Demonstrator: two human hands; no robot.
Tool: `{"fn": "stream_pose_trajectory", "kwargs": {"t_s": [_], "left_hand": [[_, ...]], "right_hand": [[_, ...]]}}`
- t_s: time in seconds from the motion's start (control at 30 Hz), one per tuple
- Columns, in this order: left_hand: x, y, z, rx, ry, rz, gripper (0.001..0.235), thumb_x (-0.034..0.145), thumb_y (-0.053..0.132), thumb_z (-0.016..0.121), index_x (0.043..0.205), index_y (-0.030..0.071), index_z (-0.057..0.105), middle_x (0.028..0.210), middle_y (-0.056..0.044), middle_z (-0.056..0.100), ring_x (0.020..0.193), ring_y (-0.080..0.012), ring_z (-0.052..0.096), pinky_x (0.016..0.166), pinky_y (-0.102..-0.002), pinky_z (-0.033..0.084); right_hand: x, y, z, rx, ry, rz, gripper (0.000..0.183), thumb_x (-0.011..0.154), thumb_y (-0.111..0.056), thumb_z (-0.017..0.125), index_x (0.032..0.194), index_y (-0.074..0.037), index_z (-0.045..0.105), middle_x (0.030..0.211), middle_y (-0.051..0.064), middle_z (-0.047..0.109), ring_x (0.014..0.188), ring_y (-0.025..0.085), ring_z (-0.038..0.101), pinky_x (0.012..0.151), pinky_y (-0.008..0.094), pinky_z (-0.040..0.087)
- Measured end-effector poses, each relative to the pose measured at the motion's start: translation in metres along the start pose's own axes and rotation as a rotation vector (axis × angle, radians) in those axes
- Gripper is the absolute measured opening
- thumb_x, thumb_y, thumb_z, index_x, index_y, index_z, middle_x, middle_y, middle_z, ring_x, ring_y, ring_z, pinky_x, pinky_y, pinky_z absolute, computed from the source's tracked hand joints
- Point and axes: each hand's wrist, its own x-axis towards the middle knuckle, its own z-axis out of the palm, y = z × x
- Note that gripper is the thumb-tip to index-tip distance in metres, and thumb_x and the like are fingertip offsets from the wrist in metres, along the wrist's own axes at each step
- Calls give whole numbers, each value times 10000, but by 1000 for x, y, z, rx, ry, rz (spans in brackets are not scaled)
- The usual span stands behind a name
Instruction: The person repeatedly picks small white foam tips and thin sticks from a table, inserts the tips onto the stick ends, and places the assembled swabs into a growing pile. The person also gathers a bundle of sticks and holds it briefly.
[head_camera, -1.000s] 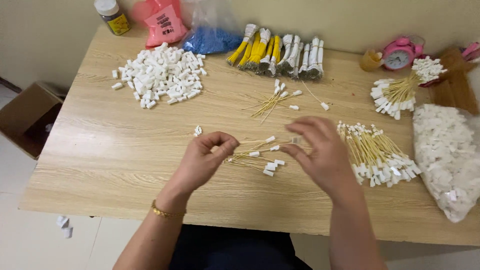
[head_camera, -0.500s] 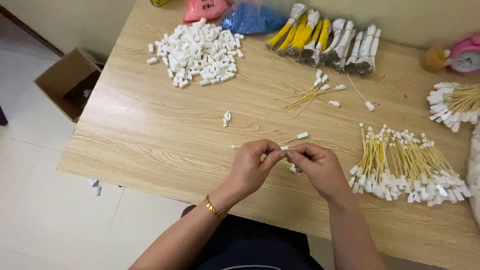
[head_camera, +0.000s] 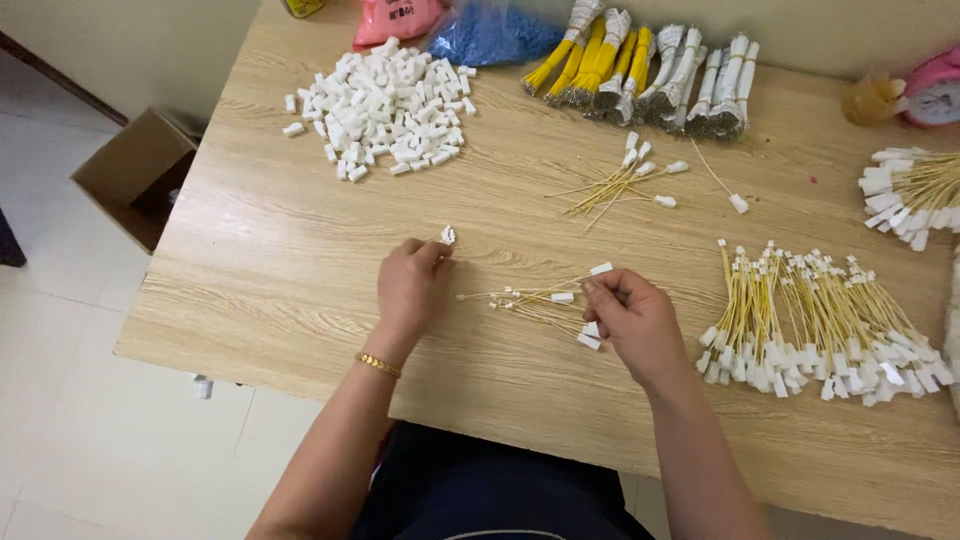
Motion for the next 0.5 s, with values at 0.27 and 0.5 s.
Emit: {"fn": "stream_pose_trajectory", "kwargs": {"t_s": [0.27,0.5], "left_hand": [[8,-19,21,245,24,79,73,757,309,759,817,276,733,789,17,638,752,-208,657,640,-305,540],[0,-14,11,81,14,1,115,810,226,686,925,222,700,776,-71,631,742,-304,670,653,-413,551]], "right_hand": [[-4,-7,3,-36,-35,-38,90,887,-101,673,869,-12,668,582,87,582,479,94,481,446,206,395],[-12,-22,0,-28,-44,-70,77,881,-104,679,886,-27,676,604,82,611,513,86,496,470,198,411]]}}
